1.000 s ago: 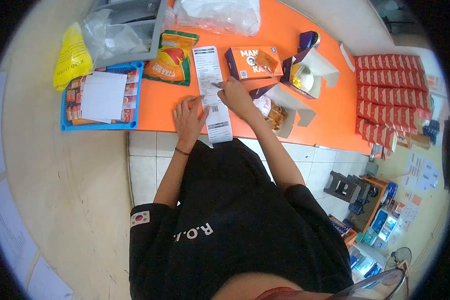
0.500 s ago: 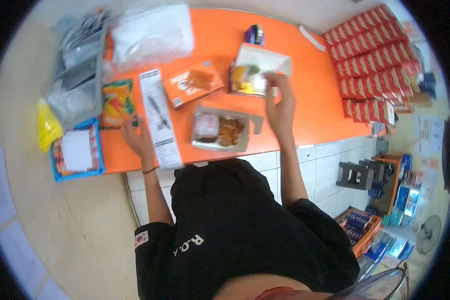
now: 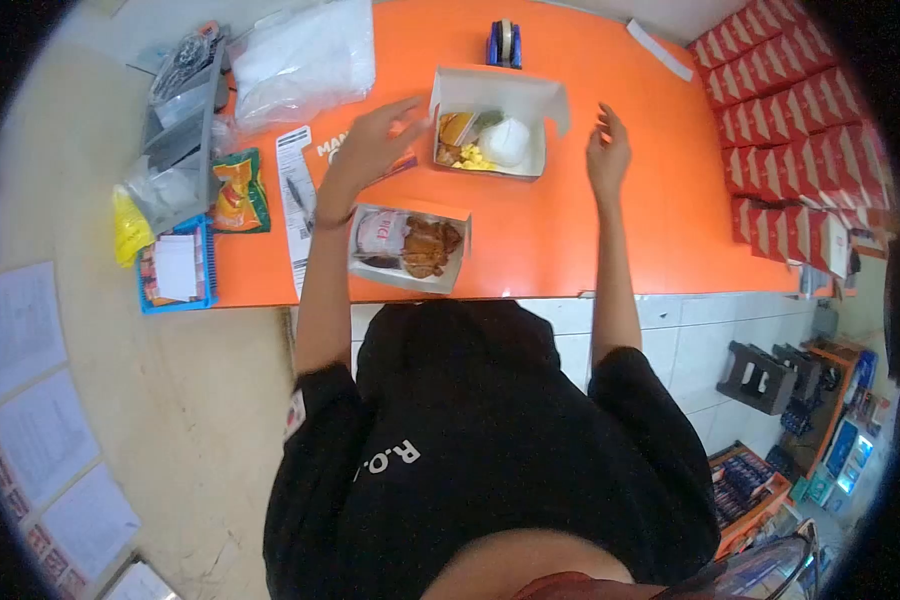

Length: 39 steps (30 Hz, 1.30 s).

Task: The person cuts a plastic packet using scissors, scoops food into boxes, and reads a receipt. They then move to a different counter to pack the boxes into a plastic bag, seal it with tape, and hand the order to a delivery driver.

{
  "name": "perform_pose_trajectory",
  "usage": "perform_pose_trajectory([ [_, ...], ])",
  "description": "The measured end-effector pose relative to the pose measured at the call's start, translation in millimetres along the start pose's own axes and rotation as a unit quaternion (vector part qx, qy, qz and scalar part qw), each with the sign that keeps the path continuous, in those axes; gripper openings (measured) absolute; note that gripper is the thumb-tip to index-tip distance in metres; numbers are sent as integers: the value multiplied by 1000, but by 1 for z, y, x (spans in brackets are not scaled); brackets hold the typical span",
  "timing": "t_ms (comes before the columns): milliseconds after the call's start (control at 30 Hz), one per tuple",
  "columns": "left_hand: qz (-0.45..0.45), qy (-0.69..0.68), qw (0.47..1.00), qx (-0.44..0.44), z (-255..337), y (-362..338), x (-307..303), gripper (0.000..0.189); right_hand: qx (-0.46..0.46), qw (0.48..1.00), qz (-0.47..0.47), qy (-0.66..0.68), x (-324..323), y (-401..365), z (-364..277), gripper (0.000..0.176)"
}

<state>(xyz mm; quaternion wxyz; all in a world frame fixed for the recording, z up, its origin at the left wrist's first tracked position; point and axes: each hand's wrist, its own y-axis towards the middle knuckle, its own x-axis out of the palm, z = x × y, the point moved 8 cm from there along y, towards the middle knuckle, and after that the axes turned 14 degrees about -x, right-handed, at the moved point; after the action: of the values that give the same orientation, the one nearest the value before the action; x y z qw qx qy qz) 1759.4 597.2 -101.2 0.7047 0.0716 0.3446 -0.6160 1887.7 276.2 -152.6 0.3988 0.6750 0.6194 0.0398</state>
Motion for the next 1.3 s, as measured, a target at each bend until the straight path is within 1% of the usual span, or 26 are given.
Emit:
perform_pose_trajectory([
  [33,1,-65,998,14,-12,-27,-12,53,-1,1000,-25,-14,-19,-11,-14,31],
  [67,5,-133,991,30,-33,-51,-31,53,9,992,-119,50,-17,-32,-9,36],
  [100,24,-116,989,89,-63,-69,-44,53,16,971,-211,113,-13,-57,-9,41],
  [133,32,-256,966,14,-88,-92,-44,46,86,934,-298,178,-4,-90,-24,50],
  [167,33,-252,967,8,-116,-91,-30,46,155,879,-383,239,9,-125,-51,59],
  [233,95,-164,981,-44,-193,-98,-3,44,109,858,-433,256,33,-158,-109,68],
  [300,104,-81,987,-95,-204,-84,22,42,133,852,-417,288,70,-187,-107,65],
  [367,121,13,963,-240,-156,-107,13,36,155,848,-398,315,90,-194,-114,62],
  [400,124,13,961,-247,-165,-116,13,36,152,880,-361,268,80,-178,-113,54],
  [433,162,-5,976,-142,-158,-121,9,34,147,910,-322,218,70,-166,-108,47],
  [467,200,-24,979,-34,-151,-129,6,33,143,908,-328,218,70,-166,-102,47],
  [533,249,35,968,0,-136,-150,1,33,9,948,-306,83,60,-157,-103,41],
  [567,292,98,951,38,-124,-163,0,33,7,947,-310,83,63,-161,-107,41],
  [633,286,79,955,17,-141,-175,19,40,-34,963,-265,26,55,-162,-124,42],
  [700,262,-7,964,-55,-161,-179,38,45,8,954,-299,11,62,-183,-120,49],
  [733,228,-42,968,-101,-169,-178,48,48,21,962,-269,45,64,-187,-124,54],
  [767,229,-45,967,-103,-171,-175,51,48,36,967,-238,78,66,-191,-128,59],
  [833,264,-96,960,-10,-159,-176,45,46,74,965,-238,82,65,-185,-138,64],
  [867,264,-99,959,-12,-161,-176,43,46,93,956,-253,116,66,-186,-139,66],
  [933,185,-162,969,-27,-159,-171,41,50,111,945,-269,149,64,-186,-140,68],
  [1000,149,-173,972,-46,-162,-170,40,52,153,916,-352,118,66,-195,-133,68],
  [1100,90,-163,982,-42,-165,-172,44,59,78,903,-391,157,64,-203,-140,72],
  [1133,68,-143,987,-21,-162,-172,47,62,97,875,-405,246,67,-209,-145,74],
  [1167,68,-143,987,-21,-161,-174,48,62,96,876,-404,245,68,-211,-144,74],
  [1233,73,-27,997,12,-149,-177,56,64,67,869,-425,245,73,-219,-142,79],
  [1300,51,-75,996,-12,-158,-173,64,65,93,887,-387,232,81,-223,-132,76],
])
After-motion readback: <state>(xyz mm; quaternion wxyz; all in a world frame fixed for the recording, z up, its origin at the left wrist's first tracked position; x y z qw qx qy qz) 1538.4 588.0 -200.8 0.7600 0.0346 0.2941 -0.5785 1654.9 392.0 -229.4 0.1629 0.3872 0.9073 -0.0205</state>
